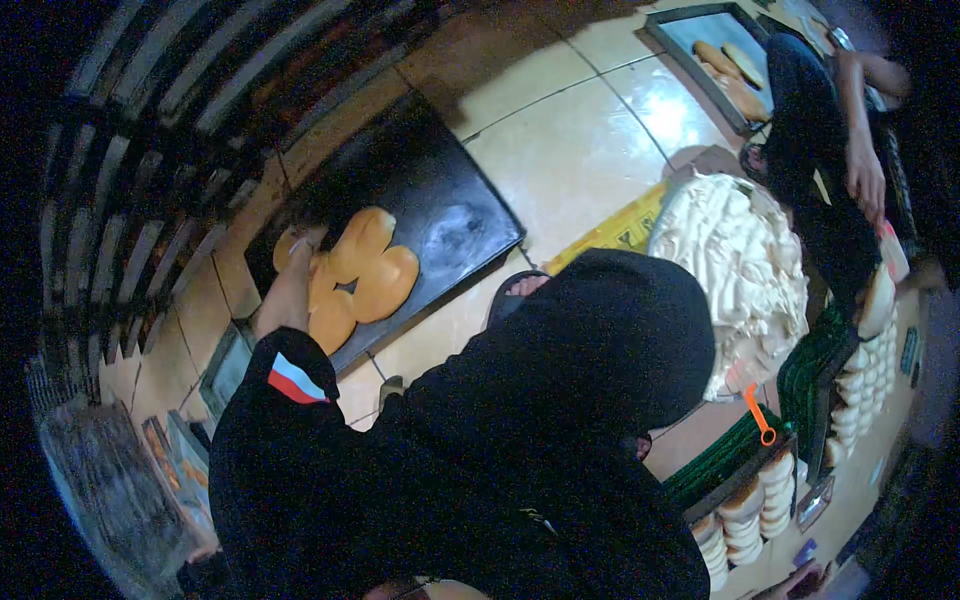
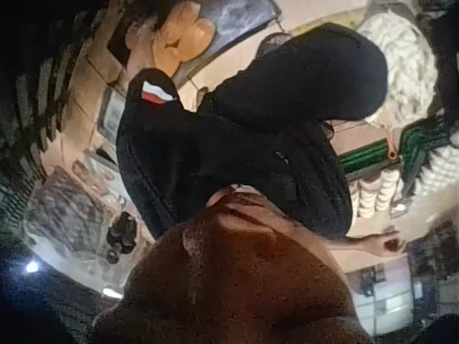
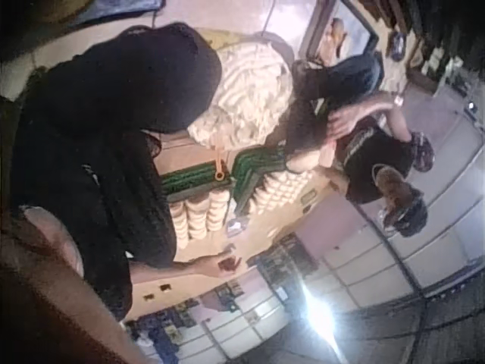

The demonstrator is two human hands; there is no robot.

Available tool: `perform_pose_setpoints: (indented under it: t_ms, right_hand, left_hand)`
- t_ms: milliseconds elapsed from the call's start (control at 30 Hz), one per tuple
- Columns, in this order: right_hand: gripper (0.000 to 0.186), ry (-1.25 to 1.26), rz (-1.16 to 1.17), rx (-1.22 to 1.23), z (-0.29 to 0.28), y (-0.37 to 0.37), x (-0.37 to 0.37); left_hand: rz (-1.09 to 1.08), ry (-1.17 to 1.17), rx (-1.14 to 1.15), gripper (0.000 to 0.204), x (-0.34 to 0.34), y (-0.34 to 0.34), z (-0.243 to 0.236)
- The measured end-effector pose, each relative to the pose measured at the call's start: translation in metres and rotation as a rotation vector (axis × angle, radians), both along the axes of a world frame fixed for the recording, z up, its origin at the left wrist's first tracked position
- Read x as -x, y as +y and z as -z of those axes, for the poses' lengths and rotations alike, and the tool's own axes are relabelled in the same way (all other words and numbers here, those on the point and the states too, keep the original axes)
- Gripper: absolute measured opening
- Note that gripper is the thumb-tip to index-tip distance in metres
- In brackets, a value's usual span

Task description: The person spreads cream onto bread rolls using a spatula and places the rolls onto metal trays.

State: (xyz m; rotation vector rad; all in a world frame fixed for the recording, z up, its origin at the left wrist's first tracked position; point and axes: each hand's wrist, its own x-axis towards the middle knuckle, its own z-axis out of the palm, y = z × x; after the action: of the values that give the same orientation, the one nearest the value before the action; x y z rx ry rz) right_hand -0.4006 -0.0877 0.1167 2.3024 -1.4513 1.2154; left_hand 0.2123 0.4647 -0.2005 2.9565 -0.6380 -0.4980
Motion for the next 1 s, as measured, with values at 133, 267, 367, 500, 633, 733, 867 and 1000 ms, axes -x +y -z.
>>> perform_pose_setpoints:
  t_ms: [133, 267, 367, 500, 633, 733, 867, 1000]
  right_hand:
    - [0.03, 0.266, -0.332, 0.001, -0.023, -0.005, -0.063]
    - [0.025, 0.507, -0.533, -0.029, -0.033, 0.006, -0.115]
    - [0.026, 0.617, -0.599, -0.06, -0.034, 0.008, -0.142]
    - [0.023, 0.726, -0.665, -0.115, -0.034, 0.01, -0.165]
    - [0.022, 0.754, -0.722, -0.129, -0.026, -0.002, -0.17]
    - [0.024, 0.769, -0.751, -0.15, -0.014, -0.023, -0.155]
    - [0.031, 0.829, -0.458, -0.481, -0.01, -0.029, -0.129]
    - [0.032, 0.897, -0.533, -0.469, -0.009, -0.035, -0.147]
  left_hand:
    - [0.006, 0.073, -0.048, 0.053, -0.016, 0.04, 0.014]
    - [0.04, 0.125, -0.057, 0.055, -0.046, 0.076, 0.01]
    - [0.055, 0.155, -0.052, 0.057, -0.064, 0.105, 0.006]
    - [-0.035, 0.124, 0.107, 0.059, -0.07, 0.16, 0.028]
    - [-0.317, -0.094, 0.353, 0.055, -0.06, 0.232, 0.063]
    - [-0.65, -0.241, 0.414, 0.052, -0.028, 0.281, 0.075]
    - [-0.962, -0.362, 0.681, 0.048, 0.008, 0.25, 0.114]
    - [-1.347, -0.607, 0.678, 0.044, 0.046, 0.29, 0.065]
